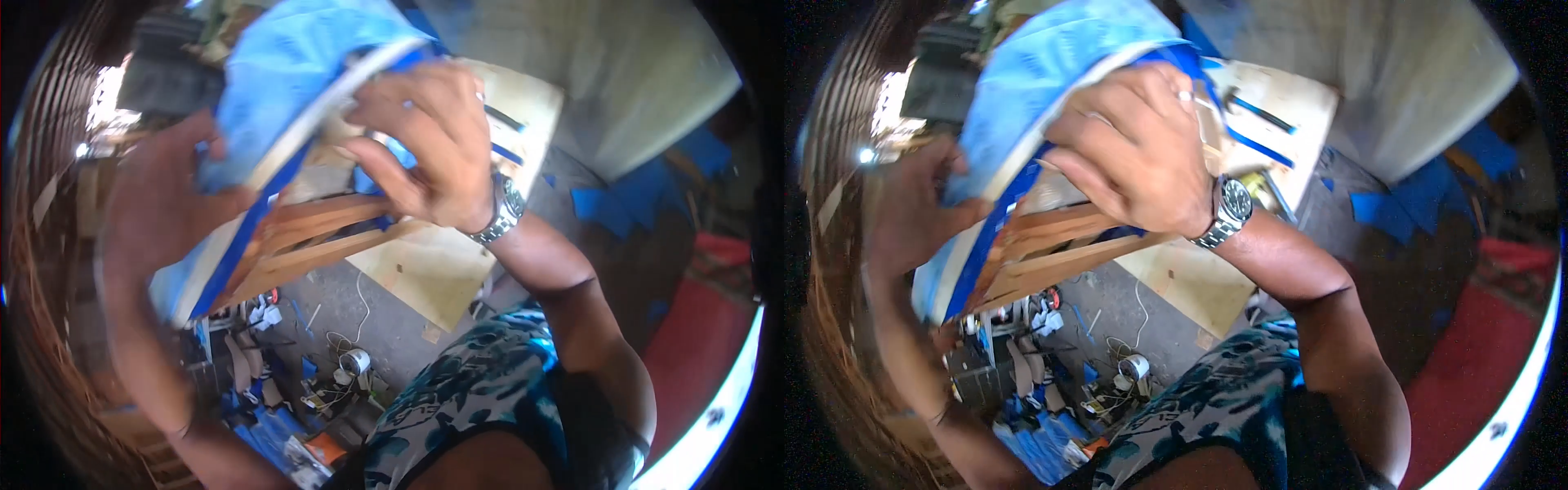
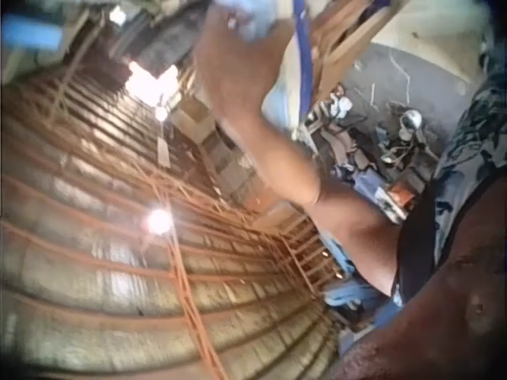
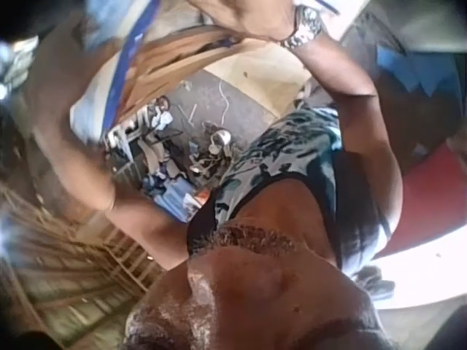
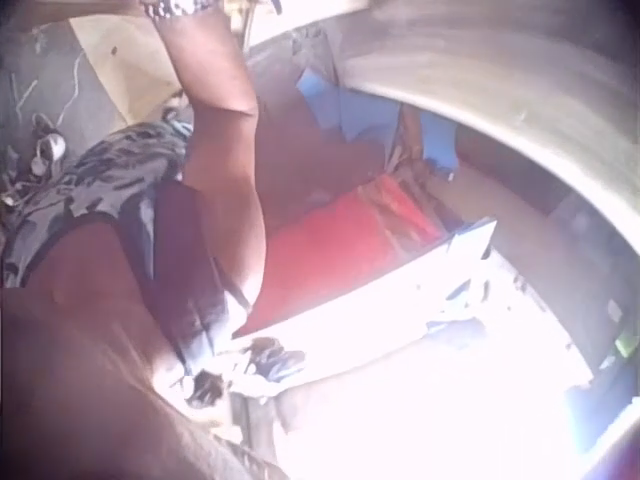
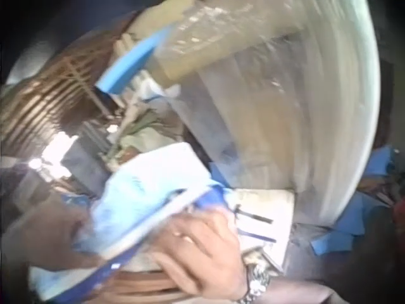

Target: Upholstering the seat of a wooden chair by stretching fabric over foam and securing it with a pneumatic staple gun.

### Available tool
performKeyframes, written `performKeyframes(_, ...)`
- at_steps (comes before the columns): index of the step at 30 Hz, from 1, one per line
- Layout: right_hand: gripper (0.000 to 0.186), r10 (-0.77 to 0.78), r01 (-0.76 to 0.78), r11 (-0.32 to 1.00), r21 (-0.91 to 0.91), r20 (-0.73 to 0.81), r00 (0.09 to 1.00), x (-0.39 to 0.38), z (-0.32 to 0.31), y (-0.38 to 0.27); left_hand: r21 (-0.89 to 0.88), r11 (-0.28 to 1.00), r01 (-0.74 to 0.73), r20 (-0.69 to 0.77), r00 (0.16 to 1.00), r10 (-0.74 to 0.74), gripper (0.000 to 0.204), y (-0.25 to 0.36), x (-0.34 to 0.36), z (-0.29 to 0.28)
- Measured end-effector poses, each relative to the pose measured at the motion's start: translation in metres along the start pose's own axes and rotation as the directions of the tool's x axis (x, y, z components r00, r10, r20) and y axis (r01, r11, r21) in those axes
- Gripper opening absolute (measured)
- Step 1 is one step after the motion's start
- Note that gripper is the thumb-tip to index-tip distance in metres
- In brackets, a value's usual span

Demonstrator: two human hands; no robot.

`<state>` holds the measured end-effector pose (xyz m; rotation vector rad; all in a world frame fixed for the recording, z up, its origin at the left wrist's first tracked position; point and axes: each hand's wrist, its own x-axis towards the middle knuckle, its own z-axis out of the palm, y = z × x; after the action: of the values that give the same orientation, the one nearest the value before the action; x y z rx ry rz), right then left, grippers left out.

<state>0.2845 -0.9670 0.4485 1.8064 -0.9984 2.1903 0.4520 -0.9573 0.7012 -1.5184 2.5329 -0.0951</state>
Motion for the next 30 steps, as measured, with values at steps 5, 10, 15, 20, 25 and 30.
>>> performKeyframes(5,0.021,0.785,-0.719,0.619,-0.317,0.292,0.547,-0.251,-0.027,0.073,0.177,0.979,0.099,0.426,0.889,-0.167,0.046,0.009,0.038,-0.02)
performKeyframes(10,0.081,0.875,-0.426,0.474,-0.771,0.465,0.133,-0.446,-0.033,0.102,0.215,0.965,-0.152,0.431,0.901,0.046,0.047,0.011,0.047,-0.021)
performKeyframes(15,0.086,0.971,-0.262,0.206,-0.943,0.23,-0.066,-0.484,-0.019,0.115,0.303,0.953,-0.021,0.482,0.866,-0.135,0.047,0.017,0.055,-0.016)
performKeyframes(20,0.085,0.97,-0.241,0.138,-0.961,0.181,-0.165,-0.485,-0.001,0.145,0.28,0.96,0.015,0.481,0.863,-0.154,0.044,0.019,0.051,-0.016)
performKeyframes(25,0.065,0.95,-0.123,0.222,-0.967,0.243,-0.195,-0.501,-0.005,0.176,0.281,0.96,-0.005,0.483,0.865,-0.137,0.043,0.013,0.051,-0.016)
performKeyframes(30,0.032,0.82,-0.577,0.438,-0.689,0.57,-0.059,-0.432,-0.057,0.121,0.26,0.965,-0.032,0.483,0.87,-0.102,0.044,0.012,0.047,-0.019)
